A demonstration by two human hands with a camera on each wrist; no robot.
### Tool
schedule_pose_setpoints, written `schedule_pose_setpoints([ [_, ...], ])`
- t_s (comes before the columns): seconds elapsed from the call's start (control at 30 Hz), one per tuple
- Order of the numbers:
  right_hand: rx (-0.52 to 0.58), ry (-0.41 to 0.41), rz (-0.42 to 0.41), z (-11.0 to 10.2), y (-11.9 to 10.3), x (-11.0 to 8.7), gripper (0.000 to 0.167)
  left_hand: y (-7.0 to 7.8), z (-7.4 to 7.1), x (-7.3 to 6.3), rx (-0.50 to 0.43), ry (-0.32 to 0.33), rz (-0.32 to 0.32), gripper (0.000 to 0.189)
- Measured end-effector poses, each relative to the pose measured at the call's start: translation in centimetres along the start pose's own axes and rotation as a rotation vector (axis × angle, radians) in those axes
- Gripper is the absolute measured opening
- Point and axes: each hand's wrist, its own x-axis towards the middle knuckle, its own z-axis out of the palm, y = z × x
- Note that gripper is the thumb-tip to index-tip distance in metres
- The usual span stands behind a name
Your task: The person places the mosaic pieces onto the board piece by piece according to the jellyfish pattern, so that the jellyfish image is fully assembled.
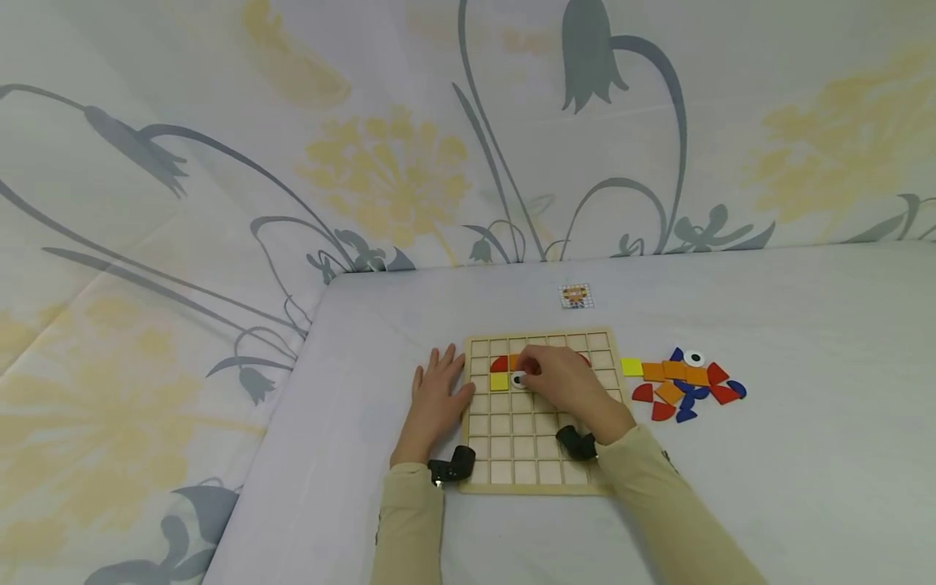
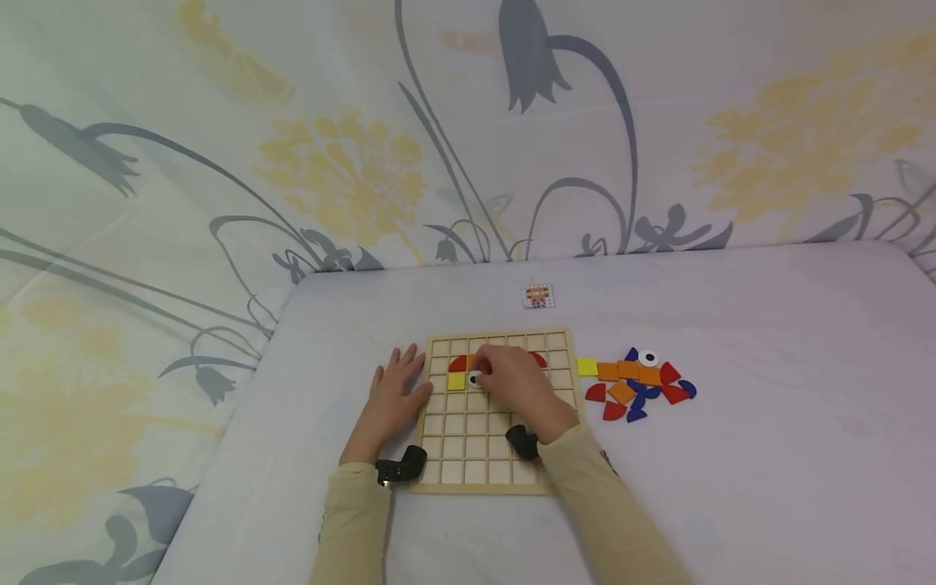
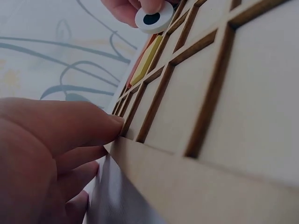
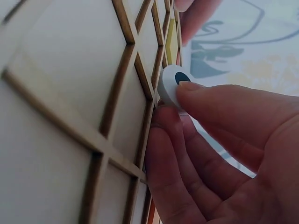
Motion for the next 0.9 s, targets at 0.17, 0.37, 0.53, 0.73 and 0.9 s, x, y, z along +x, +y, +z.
schedule_pose_setpoints([
  [0.17, -0.028, 0.009, 0.009, 0.3, -0.3, 0.0, 0.012, -0.2, 0.1, 0.0, -0.003, 0.017, 0.014, 0.050],
  [0.37, -0.055, 0.009, 0.029, 0.3, -0.6, -0.2, 0.013, -0.2, 0.2, 0.0, -0.014, 0.033, 0.015, 0.050],
  [0.53, -0.053, 0.007, 0.051, 0.4, -0.7, -0.1, 0.014, -0.2, 0.2, 0.0, -0.017, 0.040, 0.019, 0.050],
  [0.73, -0.043, 0.008, 0.027, 0.1, -0.4, 0.0, 0.013, -0.3, 0.3, 0.0, -0.020, 0.036, 0.022, 0.050],
  [0.9, -0.020, -0.012, -0.005, -0.7, 0.1, 0.0, 0.014, -0.3, 0.3, 0.0, -0.023, 0.045, 0.025, 0.049],
])
